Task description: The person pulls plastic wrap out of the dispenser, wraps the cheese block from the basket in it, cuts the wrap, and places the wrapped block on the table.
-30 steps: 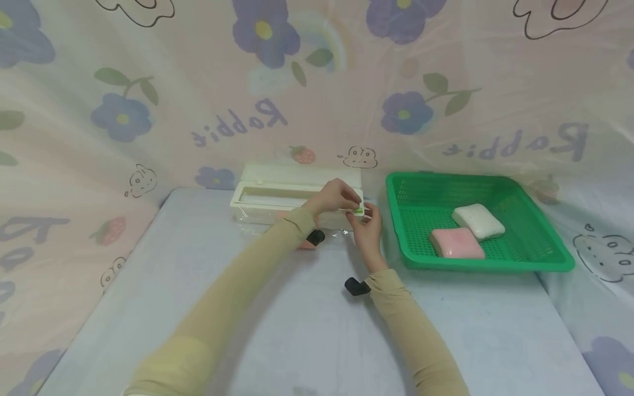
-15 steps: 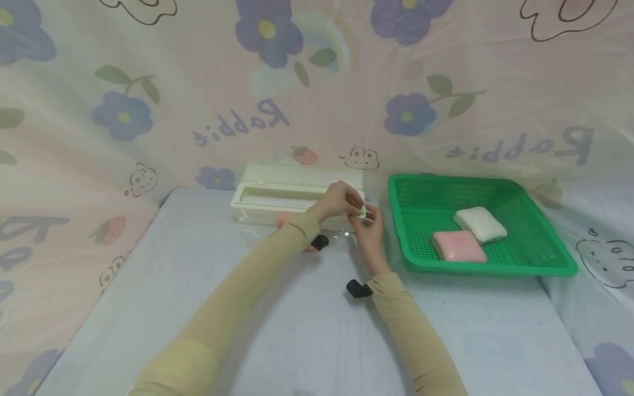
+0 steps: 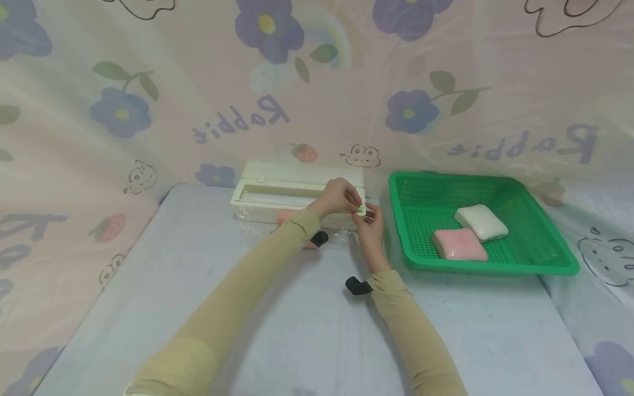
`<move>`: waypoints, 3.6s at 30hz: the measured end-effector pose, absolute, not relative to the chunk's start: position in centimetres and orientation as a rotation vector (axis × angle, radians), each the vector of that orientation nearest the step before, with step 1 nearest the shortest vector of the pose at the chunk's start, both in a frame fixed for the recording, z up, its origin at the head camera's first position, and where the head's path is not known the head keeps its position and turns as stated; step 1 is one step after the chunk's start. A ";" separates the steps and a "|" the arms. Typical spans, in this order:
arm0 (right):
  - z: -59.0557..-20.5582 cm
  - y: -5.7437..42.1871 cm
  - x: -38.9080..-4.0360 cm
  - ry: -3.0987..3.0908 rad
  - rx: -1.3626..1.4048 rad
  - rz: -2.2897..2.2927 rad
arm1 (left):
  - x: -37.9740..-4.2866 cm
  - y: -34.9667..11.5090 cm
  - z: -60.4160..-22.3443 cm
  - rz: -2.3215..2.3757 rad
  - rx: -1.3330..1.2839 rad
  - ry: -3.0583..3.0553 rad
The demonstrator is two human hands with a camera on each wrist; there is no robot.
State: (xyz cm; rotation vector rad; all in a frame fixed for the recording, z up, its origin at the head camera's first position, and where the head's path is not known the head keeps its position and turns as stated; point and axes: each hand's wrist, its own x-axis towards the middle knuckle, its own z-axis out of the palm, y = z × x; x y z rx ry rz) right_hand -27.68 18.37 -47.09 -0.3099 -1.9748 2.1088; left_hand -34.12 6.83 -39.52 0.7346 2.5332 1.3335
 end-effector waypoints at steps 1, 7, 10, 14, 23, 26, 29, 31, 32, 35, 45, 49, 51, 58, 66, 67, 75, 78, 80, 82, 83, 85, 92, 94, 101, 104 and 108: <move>-47.0 18.4 -27.7 -1.969 -0.315 2.114 | -34.2 6.8 -39.5 1.341 0.729 2.527; -46.9 18.7 -27.9 -1.962 -0.340 2.124 | -34.3 6.7 -39.4 1.364 0.712 2.480; -47.0 18.8 -27.8 -1.983 -0.343 2.102 | -34.2 6.5 -39.4 1.363 0.701 2.467; -47.1 18.7 -27.7 -2.007 -0.340 2.084 | -34.1 6.3 -39.4 1.356 0.693 2.476; -47.1 19.0 -27.6 -1.991 -0.375 2.077 | -34.6 2.9 -39.3 1.364 0.613 2.463; -47.1 19.2 -27.6 -1.989 -0.378 2.064 | -34.5 1.3 -39.1 1.318 0.651 2.489; -47.1 19.1 -27.6 -2.021 -0.360 2.062 | -34.6 -0.4 -38.9 1.254 0.714 2.532; -47.0 18.9 -27.6 -2.025 -0.352 2.074 | -34.7 -1.9 -38.7 1.208 0.727 2.577; -46.9 18.9 -27.6 -2.023 -0.349 2.073 | -34.8 -2.8 -38.5 1.185 0.724 2.600; -46.7 18.8 -27.5 -2.001 -0.348 2.063 | -35.0 -5.6 -38.1 1.125 0.706 2.656; -47.0 18.9 -27.3 -2.007 -0.358 2.092 | -34.6 -14.7 -38.3 1.006 0.617 2.756; -47.0 18.8 -27.2 -2.011 -0.346 2.099 | -34.4 -16.8 -38.6 1.053 0.573 2.719; -47.0 18.8 -27.1 -2.006 -0.345 2.103 | -34.3 -17.5 -38.7 1.081 0.558 2.707; -47.1 18.8 -27.3 -1.978 -0.352 2.116 | -34.5 -19.5 -39.1 1.092 0.632 2.727; -47.0 18.9 -27.4 -1.996 -0.376 2.133 | -33.9 -21.2 -39.4 1.117 0.624 2.774; -46.9 18.9 -27.5 -1.995 -0.371 2.135 | -33.7 -21.4 -39.4 1.134 0.623 2.781; -46.6 18.9 -27.4 -2.073 -0.398 2.183 | -31.4 -21.1 -40.7 1.375 0.460 3.018; -46.4 19.2 -26.8 -2.100 -0.455 2.202 | -29.6 -20.2 -41.7 1.537 0.127 3.025; -46.2 19.3 -26.2 -2.101 -0.487 2.182 | -28.8 -19.6 -42.3 1.602 -0.073 2.889; -46.0 19.1 -25.6 -2.121 -0.490 2.142 | -28.3 -19.2 -43.0 1.624 -0.166 2.687; -46.0 19.0 -25.3 -2.144 -0.477 2.125 | -28.2 -19.0 -43.4 1.625 -0.176 2.599; -46.0 18.8 -24.9 -2.183 -0.420 2.106 | -28.1 -18.7 -44.3 1.686 -0.169 2.450; -46.8 18.1 -24.7 -2.239 -0.299 2.115 | -27.6 -17.0 -46.8 1.860 -0.060 2.200; -46.9 17.9 -24.8 -2.213 -0.266 2.116 | -27.6 -16.3 -47.0 1.937 -0.003 2.170; -47.2 17.9 -25.2 -2.280 -0.140 2.080 | -27.8 -15.7 -47.1 2.155 0.062 2.211; -47.4 18.0 -25.5 -2.311 -0.076 2.078 | -27.9 -15.8 -47.0 2.208 0.105 2.230; -47.6 18.2 -26.1 -2.263 0.080 2.110 | -28.1 -15.8 -46.8 2.227 0.175 2.212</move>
